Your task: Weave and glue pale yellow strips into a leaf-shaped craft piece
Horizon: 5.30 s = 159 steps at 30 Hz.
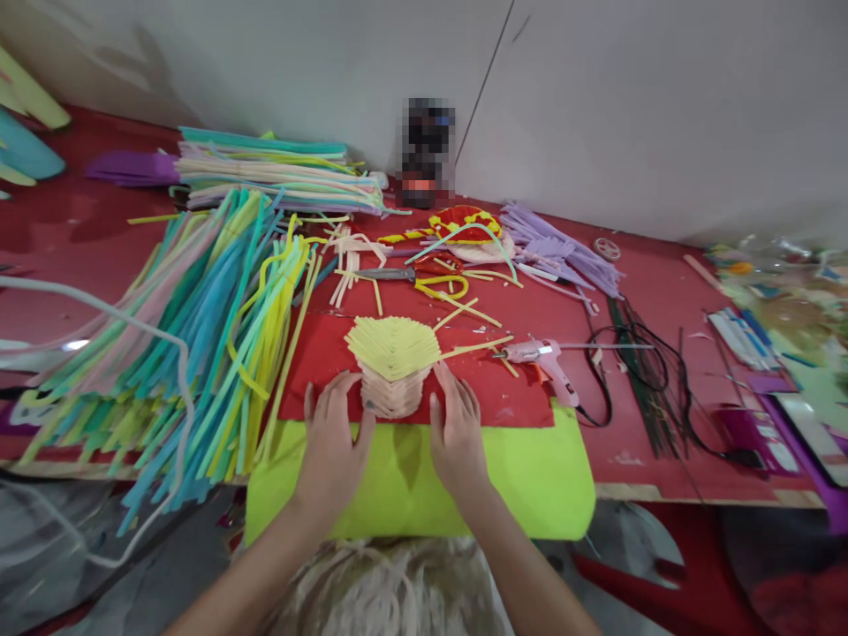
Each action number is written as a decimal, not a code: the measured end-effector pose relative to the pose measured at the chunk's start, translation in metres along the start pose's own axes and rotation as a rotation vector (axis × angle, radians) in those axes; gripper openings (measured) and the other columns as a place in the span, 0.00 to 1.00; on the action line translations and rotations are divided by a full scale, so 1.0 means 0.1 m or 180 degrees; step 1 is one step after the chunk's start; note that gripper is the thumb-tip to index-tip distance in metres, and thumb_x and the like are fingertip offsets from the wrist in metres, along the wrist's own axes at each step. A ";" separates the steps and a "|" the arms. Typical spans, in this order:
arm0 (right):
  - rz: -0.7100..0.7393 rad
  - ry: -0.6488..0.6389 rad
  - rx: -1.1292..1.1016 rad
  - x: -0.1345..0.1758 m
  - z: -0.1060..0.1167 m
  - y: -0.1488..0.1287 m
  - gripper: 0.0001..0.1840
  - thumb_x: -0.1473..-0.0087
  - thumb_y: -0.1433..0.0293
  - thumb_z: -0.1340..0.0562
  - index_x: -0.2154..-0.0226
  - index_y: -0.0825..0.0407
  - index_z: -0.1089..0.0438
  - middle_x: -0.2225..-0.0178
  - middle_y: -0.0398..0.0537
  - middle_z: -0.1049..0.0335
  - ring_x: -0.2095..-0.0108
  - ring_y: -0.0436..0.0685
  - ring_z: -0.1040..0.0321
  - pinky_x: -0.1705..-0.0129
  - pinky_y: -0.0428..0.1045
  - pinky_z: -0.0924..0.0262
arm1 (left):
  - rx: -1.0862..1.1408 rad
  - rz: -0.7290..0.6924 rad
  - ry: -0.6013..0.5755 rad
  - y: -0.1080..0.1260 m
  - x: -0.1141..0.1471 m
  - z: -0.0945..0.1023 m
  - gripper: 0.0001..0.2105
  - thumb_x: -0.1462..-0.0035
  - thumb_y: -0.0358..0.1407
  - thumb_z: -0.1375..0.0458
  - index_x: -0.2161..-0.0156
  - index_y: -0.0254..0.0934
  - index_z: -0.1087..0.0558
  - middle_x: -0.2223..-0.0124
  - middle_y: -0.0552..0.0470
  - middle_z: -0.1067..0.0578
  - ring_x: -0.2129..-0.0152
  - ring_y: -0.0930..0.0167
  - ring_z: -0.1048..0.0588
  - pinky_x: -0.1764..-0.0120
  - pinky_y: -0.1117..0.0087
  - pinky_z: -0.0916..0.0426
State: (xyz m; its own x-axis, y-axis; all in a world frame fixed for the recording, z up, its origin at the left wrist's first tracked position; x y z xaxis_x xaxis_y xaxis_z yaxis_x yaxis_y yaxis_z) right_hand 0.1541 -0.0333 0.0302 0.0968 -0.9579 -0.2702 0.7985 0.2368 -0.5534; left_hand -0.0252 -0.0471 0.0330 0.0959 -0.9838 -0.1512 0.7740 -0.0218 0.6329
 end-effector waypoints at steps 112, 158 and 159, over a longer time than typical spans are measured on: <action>0.0560 0.0472 0.0216 0.06 0.26 -0.23 0.07 0.46 0.76 0.33 0.65 0.50 0.27 0.70 0.43 0.22 0.69 0.53 0.31 0.61 0.51 0.40 | -0.1028 -0.1184 -0.0645 0.20 0.07 -0.26 0.34 0.35 0.42 0.50 0.31 0.27 0.56 0.31 0.35 0.46 0.33 0.59 0.47 0.39 0.57 0.38; 0.1342 -0.0200 0.0659 -0.27 0.28 -0.26 0.05 0.40 0.74 0.37 0.60 0.52 0.27 0.60 0.44 0.21 0.66 0.51 0.30 0.64 0.51 0.49 | -0.1499 -0.0839 -0.0715 0.17 0.05 -0.29 0.30 0.37 0.45 0.48 0.33 0.38 0.45 0.31 0.32 0.48 0.35 0.49 0.45 0.39 0.46 0.44; 0.1363 -0.0225 0.0595 -0.30 0.28 -0.26 0.05 0.40 0.74 0.38 0.60 0.52 0.27 0.60 0.44 0.21 0.66 0.51 0.29 0.64 0.51 0.48 | -0.1478 -0.0817 -0.0722 0.17 0.05 -0.29 0.30 0.37 0.45 0.48 0.33 0.39 0.44 0.30 0.33 0.48 0.35 0.50 0.46 0.38 0.47 0.45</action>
State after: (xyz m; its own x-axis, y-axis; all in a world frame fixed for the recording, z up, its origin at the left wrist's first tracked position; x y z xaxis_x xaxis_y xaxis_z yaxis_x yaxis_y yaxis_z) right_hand 0.1468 -0.0156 0.0748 0.4759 -0.7906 -0.3854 0.7705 0.5860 -0.2507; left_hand 0.0067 -0.0473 0.0209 -0.2282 -0.9720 -0.0568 0.9532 -0.2349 0.1901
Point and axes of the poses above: each hand's wrist, its own x-axis away from the middle knuckle, its own z-axis out of the back of the hand, y = z × x, the point moved 10 cm from there along -x, towards the middle knuckle
